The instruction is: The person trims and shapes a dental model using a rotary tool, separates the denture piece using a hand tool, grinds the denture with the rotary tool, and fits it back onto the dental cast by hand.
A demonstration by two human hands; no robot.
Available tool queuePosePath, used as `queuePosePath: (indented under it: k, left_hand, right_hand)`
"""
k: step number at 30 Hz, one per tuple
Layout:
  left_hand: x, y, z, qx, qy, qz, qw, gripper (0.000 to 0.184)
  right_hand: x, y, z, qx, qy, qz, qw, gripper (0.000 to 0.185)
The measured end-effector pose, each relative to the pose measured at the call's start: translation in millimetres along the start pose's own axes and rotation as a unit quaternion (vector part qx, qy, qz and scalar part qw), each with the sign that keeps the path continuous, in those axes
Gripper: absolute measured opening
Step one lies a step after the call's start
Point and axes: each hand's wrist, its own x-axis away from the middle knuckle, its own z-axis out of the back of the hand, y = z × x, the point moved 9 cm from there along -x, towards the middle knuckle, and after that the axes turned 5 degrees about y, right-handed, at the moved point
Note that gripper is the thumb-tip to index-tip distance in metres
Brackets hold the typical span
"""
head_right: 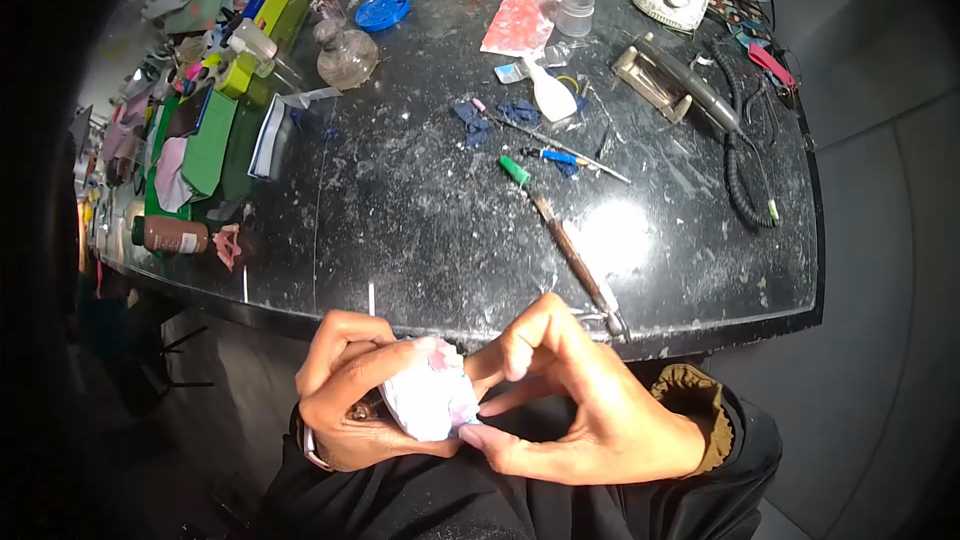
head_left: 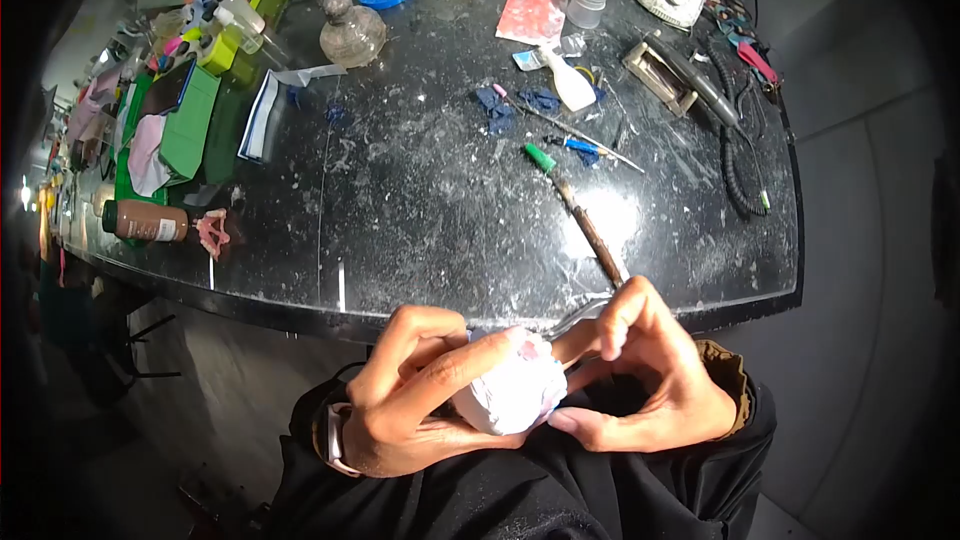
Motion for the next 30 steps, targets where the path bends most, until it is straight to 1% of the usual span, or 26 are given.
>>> queuePosePath:
  k: [2,3,4,6,9,11,13,16,19,22,25,28,30]
  left_hand:
    - [14.7,4.0,2.4,-0.021,-0.007,0.008,1.0,0.072]
    - [21.1,5.3,4.2,-0.032,-0.011,0.013,0.999,0.072]
    - [25.4,6.9,8.6,-0.052,-0.012,0.007,0.999,0.075]
    - [38.7,3.7,10.2,-0.058,-0.019,0.023,0.998,0.076]
    - [60.3,-1.2,9.8,-0.063,-0.05,0.039,0.996,0.075]
    - [73.3,-4.4,7.2,-0.063,-0.07,0.037,0.995,0.073]
    - [84.8,-8.8,1.1,-0.06,-0.088,0.049,0.993,0.069]
    - [101.2,-19.7,-13.4,-0.045,-0.111,0.072,0.99,0.065]
    - [104.5,-18.6,-17.3,-0.046,-0.122,0.068,0.989,0.063]
    - [105.9,-19.8,-19.0,-0.053,-0.122,0.072,0.988,0.062]
    - [103.6,-19.5,-18.0,-0.049,-0.116,0.071,0.99,0.061]
    - [100.2,-19.5,-20.7,-0.05,-0.122,0.071,0.989,0.06]
    - [99.1,-20.1,-22.8,-0.054,-0.126,0.074,0.988,0.06]
  right_hand:
    - [6.1,9.3,-12.0,0.034,-0.014,-0.01,0.999,0.042]
    - [9.2,18.1,-18.6,0.005,-0.02,-0.026,0.999,0.043]
    - [11.4,24.2,-23.5,-0.017,-0.014,-0.022,1.0,0.043]
    - [18.5,39.0,-34.8,-0.058,-0.007,-0.03,0.998,0.044]
    - [30.9,67.0,-52.9,-0.16,0.022,-0.034,0.986,0.046]
    - [38.9,81.9,-63.1,-0.163,0.019,-0.079,0.983,0.048]
    - [47.2,96.8,-68.9,-0.161,0.031,-0.078,0.983,0.048]
    - [57.3,111.4,-75.2,-0.125,0.04,-0.086,0.987,0.049]
    - [63.9,105.4,-78.6,-0.038,0.053,-0.08,0.995,0.046]
    - [63.9,100.1,-84.8,0.032,0.013,-0.058,0.998,0.043]
    - [62.3,97.3,-87.3,0.053,-0.011,-0.032,0.998,0.04]
    - [60.6,99.0,-85.9,0.052,-0.006,-0.046,0.998,0.04]
    - [60.7,102.0,-84.7,0.048,-0.005,-0.072,0.996,0.039]
